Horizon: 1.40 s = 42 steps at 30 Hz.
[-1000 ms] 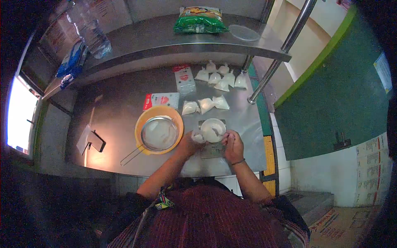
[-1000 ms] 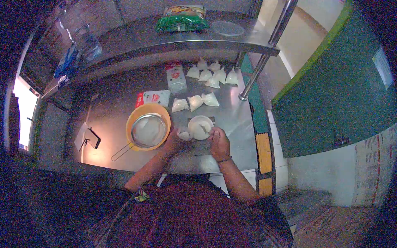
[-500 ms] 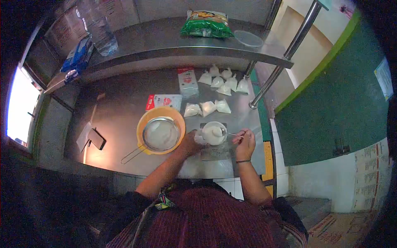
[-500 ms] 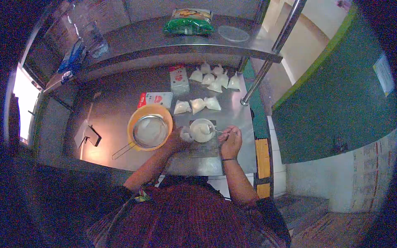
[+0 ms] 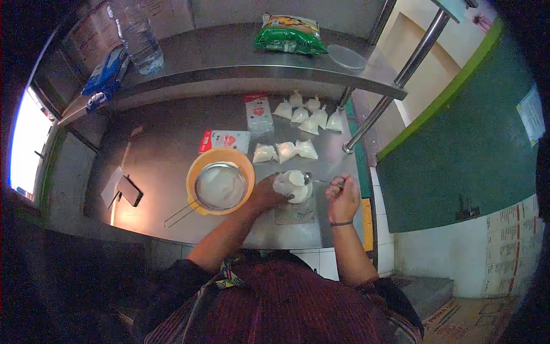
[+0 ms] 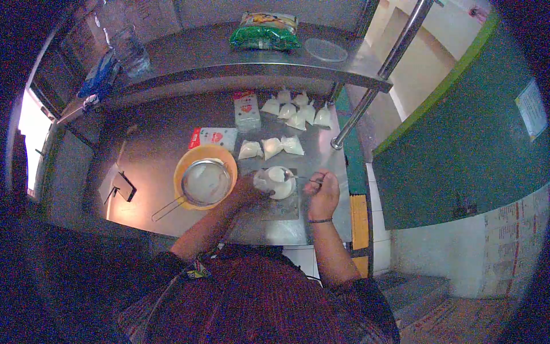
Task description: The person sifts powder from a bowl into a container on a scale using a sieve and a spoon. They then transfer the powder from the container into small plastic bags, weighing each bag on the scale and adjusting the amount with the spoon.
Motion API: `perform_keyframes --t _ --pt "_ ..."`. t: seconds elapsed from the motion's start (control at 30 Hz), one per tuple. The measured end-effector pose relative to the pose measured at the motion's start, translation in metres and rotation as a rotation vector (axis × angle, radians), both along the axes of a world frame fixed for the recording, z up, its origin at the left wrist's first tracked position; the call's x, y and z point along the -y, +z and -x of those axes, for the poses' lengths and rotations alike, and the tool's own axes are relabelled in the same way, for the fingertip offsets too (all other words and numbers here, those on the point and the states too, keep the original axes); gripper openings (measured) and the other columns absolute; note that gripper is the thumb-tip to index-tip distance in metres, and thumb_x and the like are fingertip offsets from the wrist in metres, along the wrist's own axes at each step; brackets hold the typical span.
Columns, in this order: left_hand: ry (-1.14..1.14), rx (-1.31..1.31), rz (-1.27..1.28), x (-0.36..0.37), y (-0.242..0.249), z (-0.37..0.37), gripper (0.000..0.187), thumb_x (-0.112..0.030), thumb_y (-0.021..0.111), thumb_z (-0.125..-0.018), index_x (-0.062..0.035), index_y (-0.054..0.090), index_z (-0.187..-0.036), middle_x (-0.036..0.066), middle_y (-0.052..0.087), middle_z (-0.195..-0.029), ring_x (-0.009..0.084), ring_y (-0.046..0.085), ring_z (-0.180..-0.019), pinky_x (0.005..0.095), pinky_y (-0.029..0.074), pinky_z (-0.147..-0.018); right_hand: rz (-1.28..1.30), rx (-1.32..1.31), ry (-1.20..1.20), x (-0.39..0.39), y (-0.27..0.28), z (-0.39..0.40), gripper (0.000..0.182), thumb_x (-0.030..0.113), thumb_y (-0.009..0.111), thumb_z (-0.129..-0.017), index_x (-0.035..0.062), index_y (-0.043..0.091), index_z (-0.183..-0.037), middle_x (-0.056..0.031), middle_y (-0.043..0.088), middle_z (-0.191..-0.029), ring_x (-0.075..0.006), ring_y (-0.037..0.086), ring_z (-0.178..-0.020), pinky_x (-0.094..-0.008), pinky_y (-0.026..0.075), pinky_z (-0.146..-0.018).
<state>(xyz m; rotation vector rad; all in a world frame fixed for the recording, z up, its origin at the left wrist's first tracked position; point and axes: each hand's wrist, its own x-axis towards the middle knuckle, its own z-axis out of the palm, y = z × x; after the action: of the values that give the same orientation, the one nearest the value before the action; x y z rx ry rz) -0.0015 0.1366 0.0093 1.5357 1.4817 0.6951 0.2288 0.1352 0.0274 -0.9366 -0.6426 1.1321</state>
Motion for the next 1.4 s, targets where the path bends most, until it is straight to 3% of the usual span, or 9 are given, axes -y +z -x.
perform_keyframes --t 0.5,0.73,0.8,0.87,1.03,1.1,1.2,1.27,1.4 --pt "-0.068 0.036 -0.02 -0.011 -0.01 -0.006 0.064 -0.037 0.087 -0.068 -0.0049 0.062 -0.117 0.016 0.068 -0.113 0.0312 0.065 -0.106 0.0409 0.05 -0.092 -0.034 -0.05 0.145 0.001 0.011 0.02 0.032 0.032 0.041 -0.107 0.0034 0.052 -0.113 -0.0076 0.062 -0.084 -0.0124 0.056 -0.06 -0.0262 0.048 -0.054" --pt "-0.046 -0.016 0.038 -0.01 -0.005 -0.006 0.066 -0.037 0.088 -0.067 -0.0027 0.061 -0.117 0.016 0.069 -0.111 0.0297 0.066 -0.104 0.0397 0.051 -0.092 -0.215 0.474 0.366 0.021 0.036 0.03 0.034 0.031 0.037 -0.108 0.0005 0.053 -0.11 -0.0084 0.063 -0.086 -0.0138 0.058 -0.071 -0.0286 0.049 -0.064" --pt "0.01 0.153 -0.012 -0.003 0.001 -0.005 0.068 -0.036 0.089 -0.066 -0.0011 0.06 -0.117 0.017 0.068 -0.114 0.0282 0.065 -0.106 0.0383 0.051 -0.093 -0.271 0.604 0.444 0.031 0.04 0.029 0.035 0.03 0.037 -0.107 -0.0001 0.054 -0.107 -0.0088 0.063 -0.087 -0.014 0.058 -0.073 -0.0293 0.05 -0.067" --pt "0.019 0.132 -0.01 -0.013 -0.037 -0.004 0.068 -0.035 0.089 -0.066 -0.0009 0.06 -0.117 0.017 0.067 -0.115 0.0274 0.065 -0.107 0.0379 0.051 -0.093 -0.46 0.863 0.347 0.041 0.045 0.028 0.035 0.029 0.039 -0.107 -0.0009 0.057 -0.102 -0.0096 0.063 -0.086 -0.0149 0.059 -0.076 -0.0303 0.05 -0.072" --pt "0.066 0.241 0.004 -0.001 -0.017 -0.006 0.066 -0.033 0.089 -0.067 -0.0005 0.06 -0.117 0.019 0.066 -0.118 0.0282 0.064 -0.108 0.0375 0.051 -0.094 -0.451 0.774 0.414 0.046 0.045 0.029 0.033 0.027 0.041 -0.106 -0.0014 0.058 -0.101 -0.0115 0.063 -0.089 -0.0164 0.06 -0.077 -0.0313 0.051 -0.073" --pt "-0.036 0.065 -0.15 -0.003 -0.025 -0.005 0.065 -0.033 0.088 -0.068 0.0006 0.059 -0.116 0.019 0.066 -0.115 0.0295 0.064 -0.106 0.0383 0.051 -0.093 -0.505 0.737 0.395 0.048 0.035 0.028 0.033 0.027 0.041 -0.106 -0.0015 0.057 -0.102 -0.0121 0.063 -0.091 -0.0169 0.06 -0.077 -0.0317 0.051 -0.073" --pt "0.008 0.1 -0.059 0.004 -0.023 -0.001 0.064 -0.033 0.087 -0.068 -0.0004 0.059 -0.116 0.018 0.067 -0.11 0.031 0.065 -0.103 0.0401 0.051 -0.09 -0.514 0.586 0.2 0.044 0.008 0.023 0.032 0.027 0.041 -0.106 -0.0016 0.056 -0.104 -0.0123 0.062 -0.094 -0.0165 0.06 -0.076 -0.0316 0.051 -0.073" --pt "0.06 0.049 -0.082 0.01 -0.028 0.003 0.062 -0.034 0.087 -0.068 -0.0012 0.06 -0.114 0.018 0.068 -0.108 0.0317 0.066 -0.101 0.0409 0.052 -0.089 -0.421 0.251 0.07 0.042 0.003 0.023 0.035 0.03 0.04 -0.107 -0.0016 0.054 -0.106 -0.0114 0.061 -0.094 -0.0152 0.058 -0.076 -0.0312 0.05 -0.072" --pt "0.164 -0.213 -0.107 0.022 -0.042 0.007 0.062 -0.036 0.087 -0.068 -0.0017 0.061 -0.112 0.02 0.068 -0.107 0.035 0.066 -0.1 0.0434 0.052 -0.087 -0.192 0.273 0.011 0.035 -0.028 0.023 0.034 0.029 0.037 -0.107 -0.0004 0.055 -0.104 -0.0062 0.06 -0.081 -0.0134 0.057 -0.07 -0.0287 0.049 -0.068"
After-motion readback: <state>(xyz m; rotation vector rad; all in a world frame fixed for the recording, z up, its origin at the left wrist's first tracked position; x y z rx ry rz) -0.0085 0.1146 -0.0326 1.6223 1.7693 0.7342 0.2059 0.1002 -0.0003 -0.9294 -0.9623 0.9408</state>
